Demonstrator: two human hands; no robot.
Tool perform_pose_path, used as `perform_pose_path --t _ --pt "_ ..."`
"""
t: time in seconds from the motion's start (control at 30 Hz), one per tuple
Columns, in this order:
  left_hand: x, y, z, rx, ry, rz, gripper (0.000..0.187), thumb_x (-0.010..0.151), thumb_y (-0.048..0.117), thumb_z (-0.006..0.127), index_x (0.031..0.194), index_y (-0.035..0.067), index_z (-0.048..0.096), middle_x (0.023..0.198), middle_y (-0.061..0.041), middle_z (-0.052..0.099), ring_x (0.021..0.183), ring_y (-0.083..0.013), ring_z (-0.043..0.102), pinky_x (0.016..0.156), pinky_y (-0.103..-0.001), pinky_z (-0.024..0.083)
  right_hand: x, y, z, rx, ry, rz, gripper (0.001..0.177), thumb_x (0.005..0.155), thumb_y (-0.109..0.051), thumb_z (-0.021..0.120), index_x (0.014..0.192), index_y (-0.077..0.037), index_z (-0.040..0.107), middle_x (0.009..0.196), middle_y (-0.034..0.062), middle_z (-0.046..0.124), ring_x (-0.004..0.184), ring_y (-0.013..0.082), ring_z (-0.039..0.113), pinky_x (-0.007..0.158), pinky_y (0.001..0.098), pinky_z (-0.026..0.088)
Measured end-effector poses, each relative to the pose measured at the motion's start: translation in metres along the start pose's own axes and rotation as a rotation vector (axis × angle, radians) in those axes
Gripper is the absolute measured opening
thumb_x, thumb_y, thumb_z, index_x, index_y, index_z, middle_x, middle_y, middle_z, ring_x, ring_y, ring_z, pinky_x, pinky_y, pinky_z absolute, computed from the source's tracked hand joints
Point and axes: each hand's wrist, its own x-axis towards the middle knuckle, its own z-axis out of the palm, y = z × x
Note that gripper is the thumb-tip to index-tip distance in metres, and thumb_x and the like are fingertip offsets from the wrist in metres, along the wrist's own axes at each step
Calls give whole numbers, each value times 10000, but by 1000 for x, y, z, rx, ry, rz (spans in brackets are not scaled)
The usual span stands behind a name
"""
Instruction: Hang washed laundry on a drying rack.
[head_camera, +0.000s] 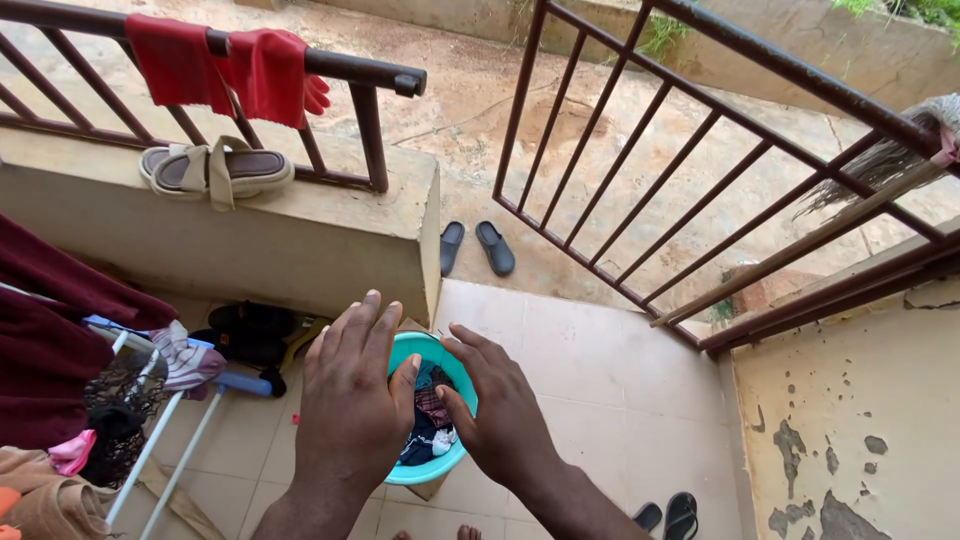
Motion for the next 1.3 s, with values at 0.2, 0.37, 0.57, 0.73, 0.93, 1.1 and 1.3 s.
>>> perform_pose_path --t 0.2,0.37,0.57,0.73,0.93,1.1,1.3 --pt "-8 -22 52 -69 -48 -72 478 894 243 638 1326 45 592 1316 -166 611 1270 -332 534 1072 -510 362 -5 30 40 36 -44 127 464 865 -147 725 1302 -97 580 1420 117 569 1300 342 553 1051 448 462" --pt "-21 -59 125 -192 -287 -355 379 930 255 619 1278 111 663 1146 -106 704 1111 -306 634 970 -454 475 -9 69 87 87 -51 301 359 892 -125 689 1243 -111 615 1395 93 590 1265 321 595 1009 423 512" --pt "-38 -100 218 -133 -342 -328 320 914 235 631 1203 108 682 1161 -94 697 1138 -301 618 967 -453 467 -9 127 158 126 -111 457 377 927 -98 626 1298 -58 570 1412 129 557 1237 337 603 1019 409 517" --pt "-48 -120 265 -45 -416 -317 362 917 230 648 1258 110 656 1248 -111 634 1199 -287 576 1007 -456 452 -6 142 180 88 -210 614 456 986 -96 540 1427 -41 441 1490 146 434 1369 307 483 1129 404 414" --pt "-48 -123 281 32 -510 -456 565 885 222 703 1385 99 471 1309 -119 575 1287 -284 526 1057 -481 427 -5 137 182 113 -210 683 471 980 -98 534 1438 -56 429 1500 124 433 1414 272 457 1175 390 385" --pt "-61 -140 315 111 -471 -466 499 954 196 646 1385 62 434 1220 -179 603 1260 -322 520 1106 -529 328 -7 131 182 149 -172 669 468 955 -56 553 1416 -60 469 1510 137 442 1406 298 470 1179 396 389" --pt "-54 -140 309 212 -555 -501 323 941 107 626 1261 106 580 1138 -95 671 1206 -260 592 1069 -480 391 -8 131 179 167 -171 647 455 967 -75 559 1412 -55 468 1504 140 445 1394 301 480 1167 401 397"
